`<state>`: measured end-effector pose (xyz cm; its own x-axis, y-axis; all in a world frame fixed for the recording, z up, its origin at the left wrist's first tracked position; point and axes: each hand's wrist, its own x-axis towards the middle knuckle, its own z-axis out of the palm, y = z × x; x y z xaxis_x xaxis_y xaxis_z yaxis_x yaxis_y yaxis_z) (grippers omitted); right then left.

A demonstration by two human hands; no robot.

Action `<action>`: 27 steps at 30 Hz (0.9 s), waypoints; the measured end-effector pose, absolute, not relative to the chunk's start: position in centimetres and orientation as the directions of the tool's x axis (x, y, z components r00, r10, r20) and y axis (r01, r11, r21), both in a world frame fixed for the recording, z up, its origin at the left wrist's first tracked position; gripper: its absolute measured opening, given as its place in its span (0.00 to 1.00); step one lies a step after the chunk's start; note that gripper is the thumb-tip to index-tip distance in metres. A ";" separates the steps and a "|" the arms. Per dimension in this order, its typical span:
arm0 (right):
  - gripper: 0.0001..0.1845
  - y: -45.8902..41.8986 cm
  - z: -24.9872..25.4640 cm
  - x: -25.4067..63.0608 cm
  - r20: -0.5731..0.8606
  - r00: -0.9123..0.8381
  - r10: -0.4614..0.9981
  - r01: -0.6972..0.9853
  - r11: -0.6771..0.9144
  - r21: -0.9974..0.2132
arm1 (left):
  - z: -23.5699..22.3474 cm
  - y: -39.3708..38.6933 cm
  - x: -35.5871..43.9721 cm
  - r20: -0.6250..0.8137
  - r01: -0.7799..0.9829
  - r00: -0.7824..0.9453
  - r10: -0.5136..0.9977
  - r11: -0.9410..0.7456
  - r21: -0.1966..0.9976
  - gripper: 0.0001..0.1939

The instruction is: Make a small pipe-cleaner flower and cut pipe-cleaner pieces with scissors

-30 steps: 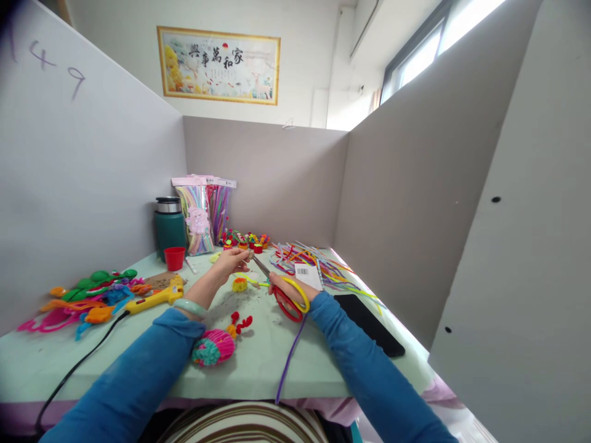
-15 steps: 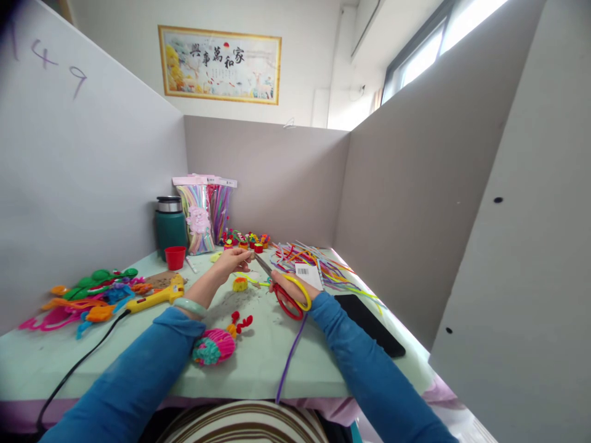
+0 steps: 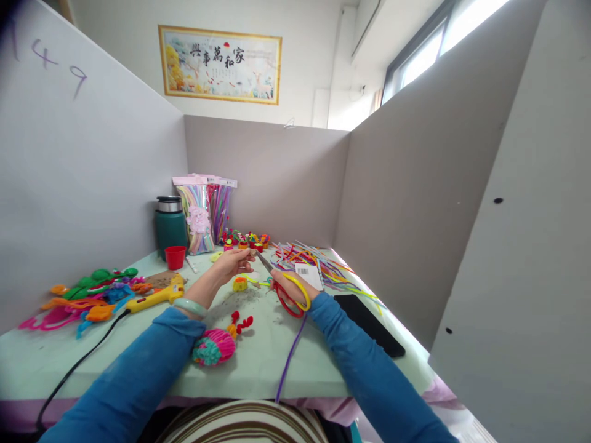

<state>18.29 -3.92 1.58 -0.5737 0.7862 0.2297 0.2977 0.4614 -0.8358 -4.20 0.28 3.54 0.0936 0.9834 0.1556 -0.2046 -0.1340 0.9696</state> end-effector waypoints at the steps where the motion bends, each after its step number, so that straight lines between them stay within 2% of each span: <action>1: 0.33 -3.9 1.6 18.3 0.233 -0.569 0.789 0.299 0.463 -0.834 | 3.5 0.3 -4.2 0.148 -0.220 0.100 0.984 -0.123 0.968 0.10; 9: 0.31 -4.0 1.5 18.0 0.256 -0.555 0.792 0.332 0.493 -0.804 | 3.3 0.4 -4.1 0.143 -0.224 0.056 0.988 -0.128 0.966 0.08; 16: 0.29 -4.1 1.7 17.9 0.266 -0.550 0.792 0.401 0.529 -0.748 | 3.7 0.1 -4.1 0.158 -0.233 0.012 0.987 -0.151 0.961 0.11; 20: 0.32 -4.0 1.5 17.9 0.240 -0.584 0.775 0.360 0.512 -0.780 | 3.9 -0.2 -4.1 0.163 -0.204 -0.006 0.987 -0.161 0.966 0.12; 27: 0.37 -3.6 1.1 18.0 0.110 -0.607 0.787 0.299 0.354 -0.886 | 3.7 0.0 -4.2 0.201 -0.114 -0.020 0.979 -0.202 0.973 0.15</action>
<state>18.01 -3.55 1.05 -0.6068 0.7872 0.1098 0.2990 0.3541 -0.8861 -4.19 -0.02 3.73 -0.0196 0.9794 0.2009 -0.1140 -0.2018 0.9728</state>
